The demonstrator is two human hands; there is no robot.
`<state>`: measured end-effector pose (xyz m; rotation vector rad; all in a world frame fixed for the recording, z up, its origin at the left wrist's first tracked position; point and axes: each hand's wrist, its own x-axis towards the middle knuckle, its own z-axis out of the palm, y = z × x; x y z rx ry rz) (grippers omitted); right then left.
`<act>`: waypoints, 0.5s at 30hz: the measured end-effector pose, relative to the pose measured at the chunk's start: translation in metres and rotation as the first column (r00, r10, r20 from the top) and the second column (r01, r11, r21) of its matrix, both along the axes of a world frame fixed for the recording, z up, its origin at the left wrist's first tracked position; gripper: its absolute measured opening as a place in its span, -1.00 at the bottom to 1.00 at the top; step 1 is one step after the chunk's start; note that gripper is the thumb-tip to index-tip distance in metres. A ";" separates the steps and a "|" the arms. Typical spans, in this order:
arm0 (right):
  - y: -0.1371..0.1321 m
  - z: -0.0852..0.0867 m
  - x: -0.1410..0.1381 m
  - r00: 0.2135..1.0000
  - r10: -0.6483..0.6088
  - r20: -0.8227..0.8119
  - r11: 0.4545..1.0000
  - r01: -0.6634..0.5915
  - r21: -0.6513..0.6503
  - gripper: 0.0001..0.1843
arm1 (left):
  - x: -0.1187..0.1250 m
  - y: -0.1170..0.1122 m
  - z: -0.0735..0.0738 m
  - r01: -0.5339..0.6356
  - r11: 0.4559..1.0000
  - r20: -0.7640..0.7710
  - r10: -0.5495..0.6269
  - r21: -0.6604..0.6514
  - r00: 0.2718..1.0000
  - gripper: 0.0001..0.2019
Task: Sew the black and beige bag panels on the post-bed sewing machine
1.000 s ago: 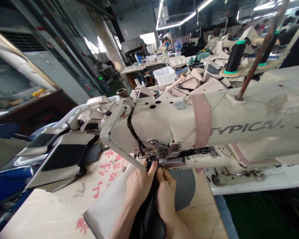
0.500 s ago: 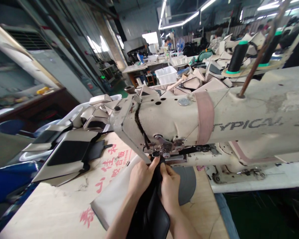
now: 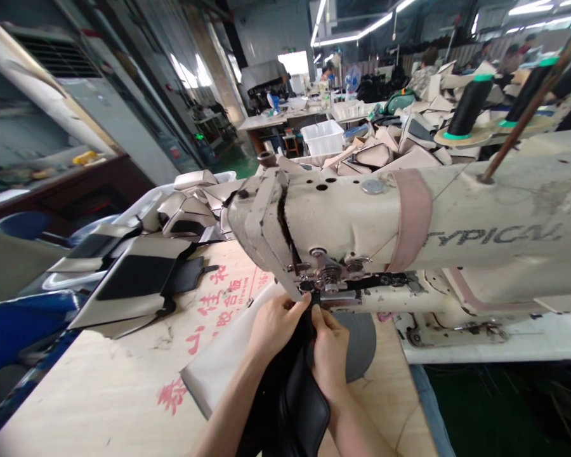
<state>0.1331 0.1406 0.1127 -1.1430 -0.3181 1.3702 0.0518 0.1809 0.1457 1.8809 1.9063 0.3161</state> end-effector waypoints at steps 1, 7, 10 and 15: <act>0.000 0.000 0.000 1.000 -0.008 0.021 1.000 0.008 0.005 -0.59 | 0.000 0.000 0.000 -0.003 1.000 -0.002 0.003 0.005 1.000 -0.56; 0.001 0.003 -0.001 0.995 -0.017 0.101 1.000 0.016 0.018 -0.63 | 0.001 0.003 0.001 -0.015 0.999 -0.013 0.016 0.048 1.000 -0.55; 0.000 0.009 0.001 0.988 -0.026 0.151 1.000 0.026 0.002 -0.65 | 0.001 0.004 0.001 -0.016 0.999 -0.017 0.017 0.035 1.000 -0.53; 0.001 0.011 0.004 0.982 0.001 0.187 0.999 0.006 -0.038 -0.62 | 0.001 0.005 -0.001 -0.043 0.997 -0.048 0.045 0.057 0.998 -0.52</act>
